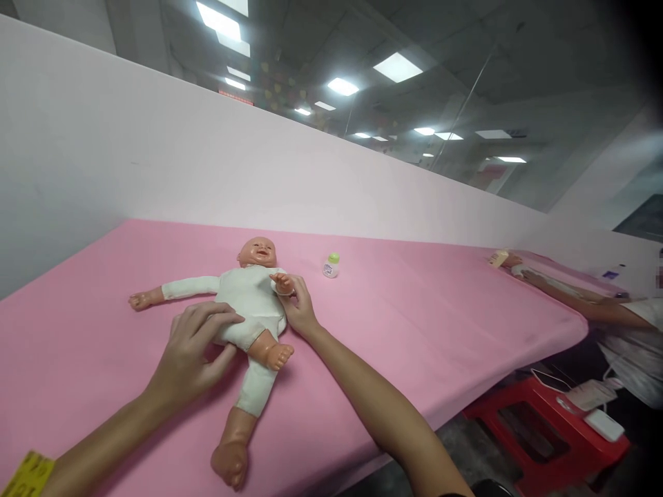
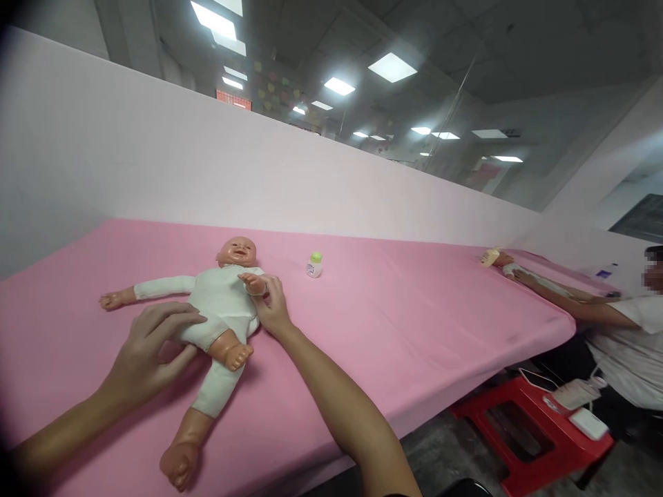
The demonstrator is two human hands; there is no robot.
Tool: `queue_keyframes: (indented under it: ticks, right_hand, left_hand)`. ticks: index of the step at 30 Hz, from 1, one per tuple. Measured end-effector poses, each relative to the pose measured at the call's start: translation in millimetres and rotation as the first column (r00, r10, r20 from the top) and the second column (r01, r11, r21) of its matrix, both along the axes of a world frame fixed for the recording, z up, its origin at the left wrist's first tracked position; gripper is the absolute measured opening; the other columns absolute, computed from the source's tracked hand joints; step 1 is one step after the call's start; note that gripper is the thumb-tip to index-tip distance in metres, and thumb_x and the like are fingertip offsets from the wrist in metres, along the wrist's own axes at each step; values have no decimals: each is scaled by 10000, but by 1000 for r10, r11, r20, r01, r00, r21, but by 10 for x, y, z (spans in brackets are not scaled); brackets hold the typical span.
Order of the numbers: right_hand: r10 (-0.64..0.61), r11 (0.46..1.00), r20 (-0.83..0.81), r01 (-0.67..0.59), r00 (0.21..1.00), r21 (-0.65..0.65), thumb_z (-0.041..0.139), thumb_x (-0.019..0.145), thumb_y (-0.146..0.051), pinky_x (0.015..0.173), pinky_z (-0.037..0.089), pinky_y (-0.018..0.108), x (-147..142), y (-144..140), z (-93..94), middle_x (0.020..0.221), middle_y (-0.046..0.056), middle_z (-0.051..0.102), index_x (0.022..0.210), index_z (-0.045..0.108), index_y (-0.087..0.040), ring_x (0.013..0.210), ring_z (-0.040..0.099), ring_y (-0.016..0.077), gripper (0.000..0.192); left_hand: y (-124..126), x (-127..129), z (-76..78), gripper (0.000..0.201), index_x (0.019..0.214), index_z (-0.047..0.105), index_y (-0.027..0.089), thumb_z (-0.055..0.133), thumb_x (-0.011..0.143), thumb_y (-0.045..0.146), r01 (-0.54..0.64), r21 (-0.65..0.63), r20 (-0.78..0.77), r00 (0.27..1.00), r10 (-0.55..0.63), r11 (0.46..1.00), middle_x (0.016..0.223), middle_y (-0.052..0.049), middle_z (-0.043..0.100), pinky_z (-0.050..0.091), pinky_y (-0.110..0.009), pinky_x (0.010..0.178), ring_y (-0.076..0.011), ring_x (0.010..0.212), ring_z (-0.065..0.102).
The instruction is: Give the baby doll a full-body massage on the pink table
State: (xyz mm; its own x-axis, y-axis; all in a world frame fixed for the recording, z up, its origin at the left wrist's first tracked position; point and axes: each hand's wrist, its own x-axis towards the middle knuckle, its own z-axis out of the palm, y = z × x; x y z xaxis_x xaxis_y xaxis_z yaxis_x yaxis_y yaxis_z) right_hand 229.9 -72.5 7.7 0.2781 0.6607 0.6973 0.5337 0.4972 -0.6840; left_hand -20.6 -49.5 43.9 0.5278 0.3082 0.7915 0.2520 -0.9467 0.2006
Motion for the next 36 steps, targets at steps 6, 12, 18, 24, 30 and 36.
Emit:
queue_keyframes:
  ticks: [6,12,18,24,30,36]
  right_hand:
    - [23,999,67,-24,998,23,618,937,-258,1017,526,397,32,14,-35,1238,74,617,1191,693,-280,1226,574,234,266]
    - [53,998,110,-56,993,27,600,850,-129,1078,494,419,48,23,-70,1245,66,587,1172,714,-297,1250,564,234,381]
    - [50,999,-2,-50,999,-1,590,973,-308,909,547,358,8,11,-34,1222,82,639,1253,649,-265,1168,607,237,289]
    - [63,998,50,-65,997,21,600,885,-174,1032,517,415,20,13,-81,1241,80,593,1198,708,-289,1229,577,250,350]
    - [70,998,56,-70,996,3,600,858,-149,1074,498,454,11,1,-105,1252,87,589,1191,717,-297,1239,577,262,383]
    - [63,997,-4,-63,998,-40,577,965,-300,889,560,384,-46,-23,-58,1219,95,628,1242,673,-286,1159,616,261,294]
  left_hand:
    - [24,-9,-23,288,1188,621,261,573,913,190,-27,4,27,999,27,1000,1193,-76,650,418,-472,1015,-293,1141,600]
    - [6,-16,3,315,1218,606,268,567,914,195,-47,-28,48,998,48,999,1208,-72,650,430,-453,1000,-290,1170,595]
    - [-47,-34,31,249,1098,650,252,616,856,202,-15,-5,19,1000,15,1000,1155,-72,667,426,-467,1001,-294,1130,603]
    - [-22,-55,-2,268,1152,670,267,597,903,199,-47,-13,21,999,47,999,1171,-70,686,430,-450,980,-286,1125,603]
    - [-59,-76,18,299,1144,663,256,596,866,168,-69,-23,-1,998,69,997,1184,-76,687,424,-467,1011,-294,1160,577]
    - [-108,-97,19,321,1108,641,252,561,830,114,-45,-35,-10,999,45,998,1179,-78,672,420,-478,994,-297,1160,566]
